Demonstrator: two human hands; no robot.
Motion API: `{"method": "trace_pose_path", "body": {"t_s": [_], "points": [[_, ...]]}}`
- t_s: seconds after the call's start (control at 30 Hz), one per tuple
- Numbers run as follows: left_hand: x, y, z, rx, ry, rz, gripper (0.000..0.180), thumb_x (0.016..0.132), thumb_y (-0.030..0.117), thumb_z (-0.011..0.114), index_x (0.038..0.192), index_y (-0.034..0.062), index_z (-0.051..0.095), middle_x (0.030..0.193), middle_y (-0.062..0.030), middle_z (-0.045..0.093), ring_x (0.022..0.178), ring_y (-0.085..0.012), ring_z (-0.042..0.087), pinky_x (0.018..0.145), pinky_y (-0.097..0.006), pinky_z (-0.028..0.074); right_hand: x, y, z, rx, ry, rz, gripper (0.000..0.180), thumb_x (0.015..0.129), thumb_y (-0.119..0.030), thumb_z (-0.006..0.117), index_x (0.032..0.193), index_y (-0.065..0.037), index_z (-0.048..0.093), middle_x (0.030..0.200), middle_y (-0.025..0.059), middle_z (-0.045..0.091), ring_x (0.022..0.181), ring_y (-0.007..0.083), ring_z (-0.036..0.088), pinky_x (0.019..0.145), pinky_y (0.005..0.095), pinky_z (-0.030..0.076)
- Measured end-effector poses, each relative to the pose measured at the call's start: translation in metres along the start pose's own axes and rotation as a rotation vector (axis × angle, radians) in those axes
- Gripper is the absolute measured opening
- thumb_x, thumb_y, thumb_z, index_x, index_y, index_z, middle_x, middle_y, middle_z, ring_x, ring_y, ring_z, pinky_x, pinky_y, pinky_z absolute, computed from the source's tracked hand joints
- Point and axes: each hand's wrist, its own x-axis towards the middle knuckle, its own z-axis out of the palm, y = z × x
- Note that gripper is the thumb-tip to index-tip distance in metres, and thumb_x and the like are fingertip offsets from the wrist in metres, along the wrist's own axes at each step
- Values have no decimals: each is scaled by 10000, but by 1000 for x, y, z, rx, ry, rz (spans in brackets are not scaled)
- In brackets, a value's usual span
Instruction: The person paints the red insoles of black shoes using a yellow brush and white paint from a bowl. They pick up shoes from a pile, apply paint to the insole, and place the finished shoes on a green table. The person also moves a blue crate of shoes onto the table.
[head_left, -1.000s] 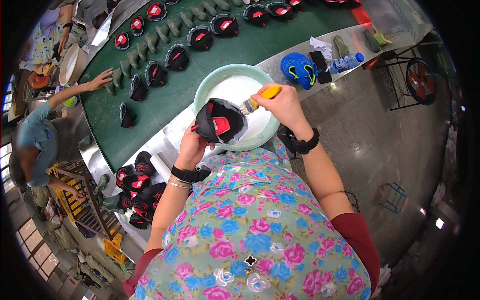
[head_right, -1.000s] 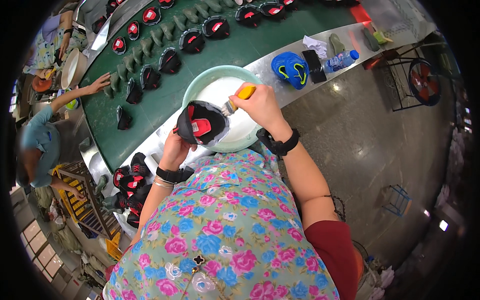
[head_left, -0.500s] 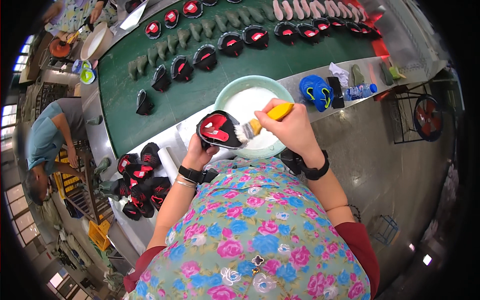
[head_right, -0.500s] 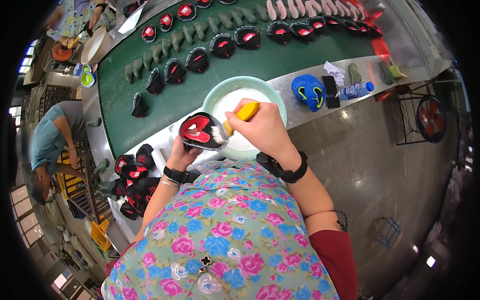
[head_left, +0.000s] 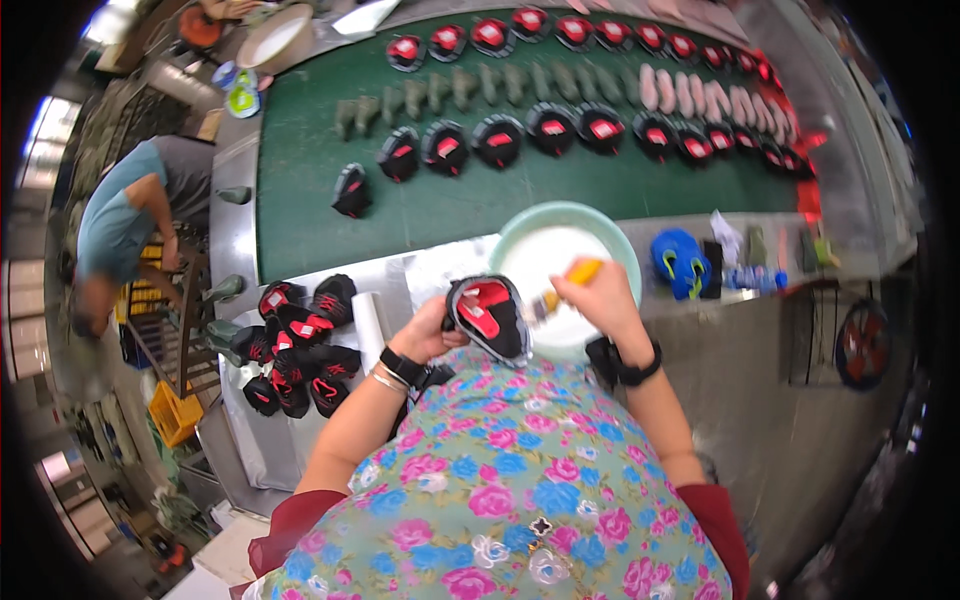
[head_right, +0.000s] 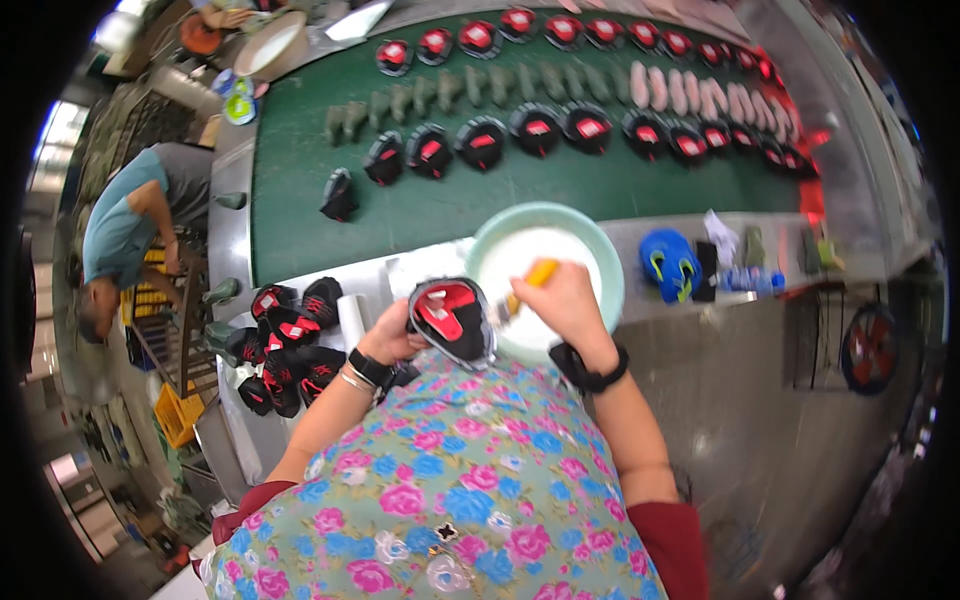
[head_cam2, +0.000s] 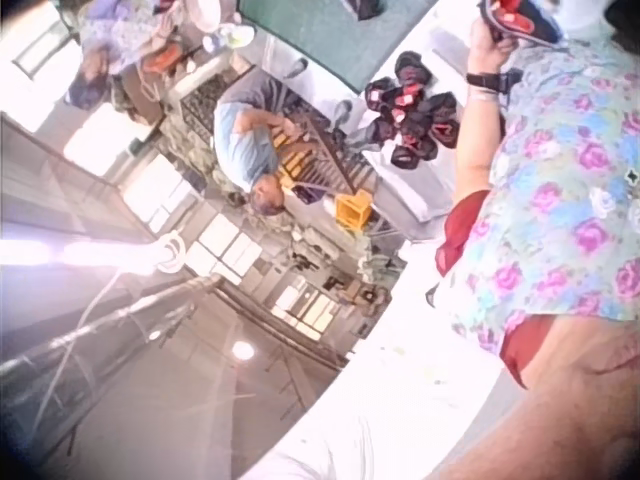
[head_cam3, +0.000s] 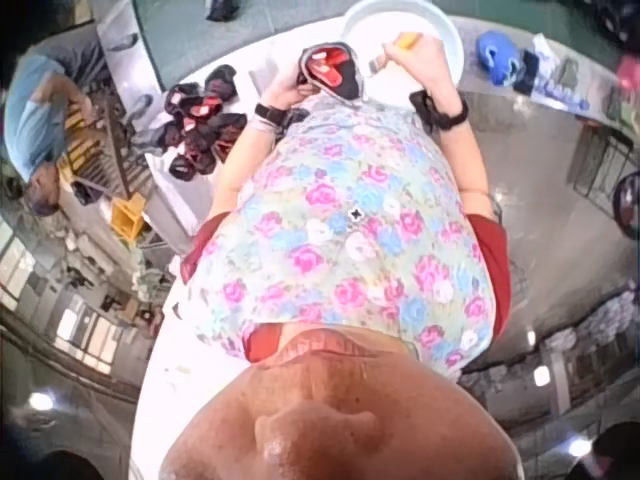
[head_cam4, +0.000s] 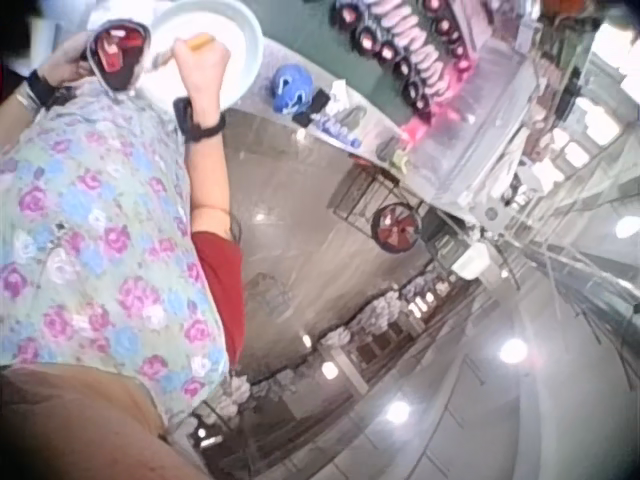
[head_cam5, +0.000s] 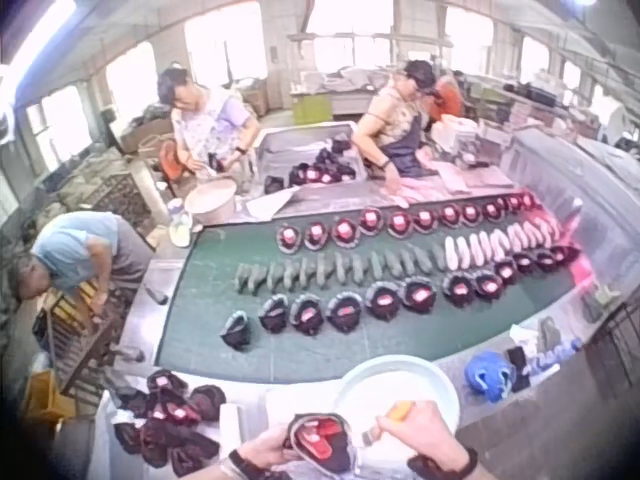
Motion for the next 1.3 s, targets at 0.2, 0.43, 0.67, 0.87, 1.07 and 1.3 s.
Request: {"method": "trace_pose_path", "body": {"t_s": [0.2,0.43,0.67,0.87,1.07,1.3], "points": [[-51,70,-93,31,385,692,255,992,81,454,1237,108,518,1053,-95,643,885,-219,635,719,-361,536,15,-29,-1,396,164,284,221,891,-152,692,729,-8,648,628,41,646,485,61,560,425,209,395],[-55,207,-254,36,725,1140,387,960,-46,411,1312,101,347,1163,-164,567,985,-332,659,810,-462,606,38,-38,31,318,191,351,233,909,-149,690,746,10,648,647,53,645,490,78,556,438,220,402],[-77,244,-320,-7,993,760,844,861,-82,534,1576,114,131,1314,-263,502,985,-333,677,876,-391,588,60,-56,60,257,75,368,199,930,-141,680,800,3,635,706,68,666,532,86,560,487,222,422],[-163,173,-286,1465,807,149,836,693,334,846,1395,31,509,1220,-263,624,1111,-382,622,997,-438,487,80,-57,82,67,148,68,300,1023,-196,548,815,8,620,806,62,633,669,83,554,619,227,439],[-123,88,-296,1444,1315,164,1089,584,280,902,1514,204,341,1395,-300,420,1225,-510,458,1064,-510,409,92,-93,107,220,-29,201,413,1061,-304,486,836,6,639,794,32,622,664,72,521,625,225,414],[-140,124,-189,-59,525,718,777,857,198,755,1501,90,334,1263,-119,603,1158,-206,607,998,-373,489,85,-102,113,14,-70,-58,178,946,-144,652,926,32,647,911,99,645,814,198,609,743,312,486]]}}
